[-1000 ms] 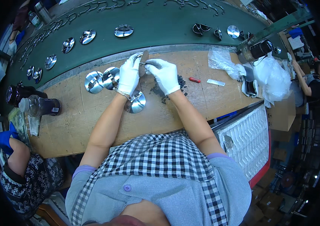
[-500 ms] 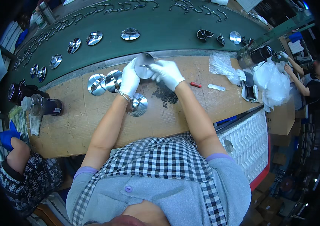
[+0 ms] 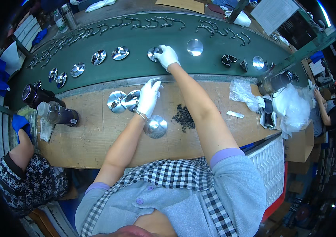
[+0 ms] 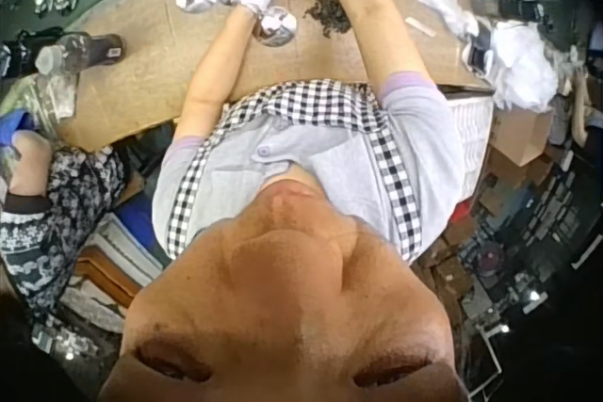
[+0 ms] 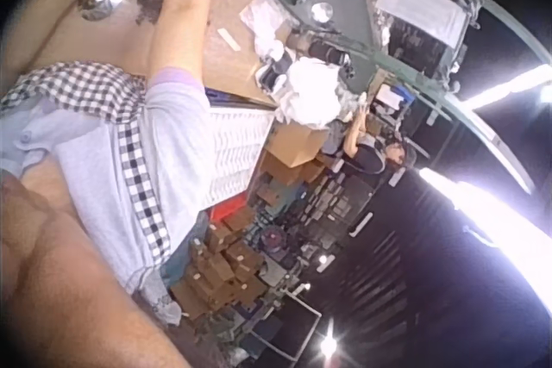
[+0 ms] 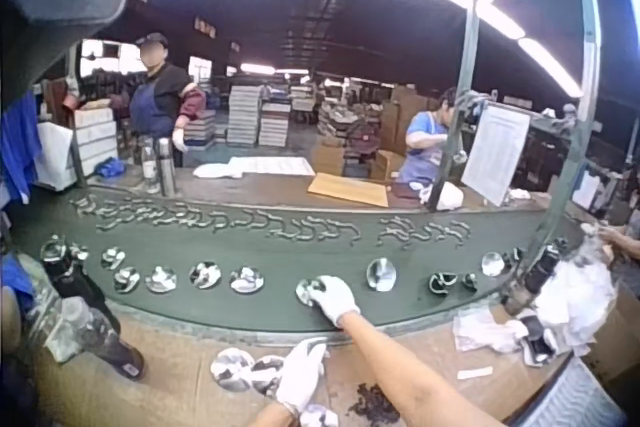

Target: The person assembles small metal components by hand, inserting screws into circular metal plates on a factory workbench.

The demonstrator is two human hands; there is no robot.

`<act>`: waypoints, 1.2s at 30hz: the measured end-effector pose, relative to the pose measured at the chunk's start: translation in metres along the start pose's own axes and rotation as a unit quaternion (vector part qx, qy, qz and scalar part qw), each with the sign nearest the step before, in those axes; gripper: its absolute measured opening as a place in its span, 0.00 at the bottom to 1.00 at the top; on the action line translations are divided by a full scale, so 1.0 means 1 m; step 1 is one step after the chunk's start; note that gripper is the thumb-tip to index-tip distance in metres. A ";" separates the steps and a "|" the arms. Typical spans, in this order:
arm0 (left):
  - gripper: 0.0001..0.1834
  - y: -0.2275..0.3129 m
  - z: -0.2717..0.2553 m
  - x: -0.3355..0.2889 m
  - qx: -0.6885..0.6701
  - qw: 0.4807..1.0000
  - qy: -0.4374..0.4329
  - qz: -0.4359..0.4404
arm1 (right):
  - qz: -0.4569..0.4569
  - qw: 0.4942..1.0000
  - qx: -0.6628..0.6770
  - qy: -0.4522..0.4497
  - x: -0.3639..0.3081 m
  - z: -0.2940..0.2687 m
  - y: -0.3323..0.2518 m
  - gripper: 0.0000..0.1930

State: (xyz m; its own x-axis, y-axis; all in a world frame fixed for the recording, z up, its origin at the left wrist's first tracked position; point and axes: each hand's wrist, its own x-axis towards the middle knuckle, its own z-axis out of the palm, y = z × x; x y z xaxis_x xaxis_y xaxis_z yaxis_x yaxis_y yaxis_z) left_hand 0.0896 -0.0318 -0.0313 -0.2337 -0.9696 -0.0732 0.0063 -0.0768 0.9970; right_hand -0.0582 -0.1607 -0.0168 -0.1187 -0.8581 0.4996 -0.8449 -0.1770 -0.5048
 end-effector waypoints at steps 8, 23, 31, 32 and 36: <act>0.21 0.009 -0.003 0.004 -0.210 0.976 0.049 0.013 | 0.208 0.914 0.270 -0.220 -0.058 -0.078 -0.049 0.16; 0.22 -0.006 -0.008 0.002 -0.221 0.973 -0.046 -0.049 | 0.258 0.903 0.332 -0.093 -0.115 -0.125 -0.053 0.14; 0.23 -0.014 -0.004 0.003 0.078 0.996 -0.046 0.026 | 0.193 0.897 0.347 -0.194 -0.141 -0.128 -0.036 0.15; 0.21 0.000 -0.004 0.001 0.026 0.996 -0.075 -0.042 | 0.153 0.946 0.200 -0.205 -0.150 -0.133 -0.026 0.12; 0.17 0.018 -0.003 -0.009 -0.174 0.980 -0.046 -0.089 | -0.024 0.973 -0.081 -0.217 -0.176 -0.130 -0.016 0.09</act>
State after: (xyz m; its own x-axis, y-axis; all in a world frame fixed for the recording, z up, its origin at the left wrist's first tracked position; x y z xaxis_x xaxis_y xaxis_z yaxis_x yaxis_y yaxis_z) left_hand 0.0950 -0.0248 -0.0128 -0.3482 -0.9097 -0.2261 0.2857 -0.3328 0.8987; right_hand -0.0913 0.0561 -0.0049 0.1247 -0.9795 0.1579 -0.9192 -0.1740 -0.3532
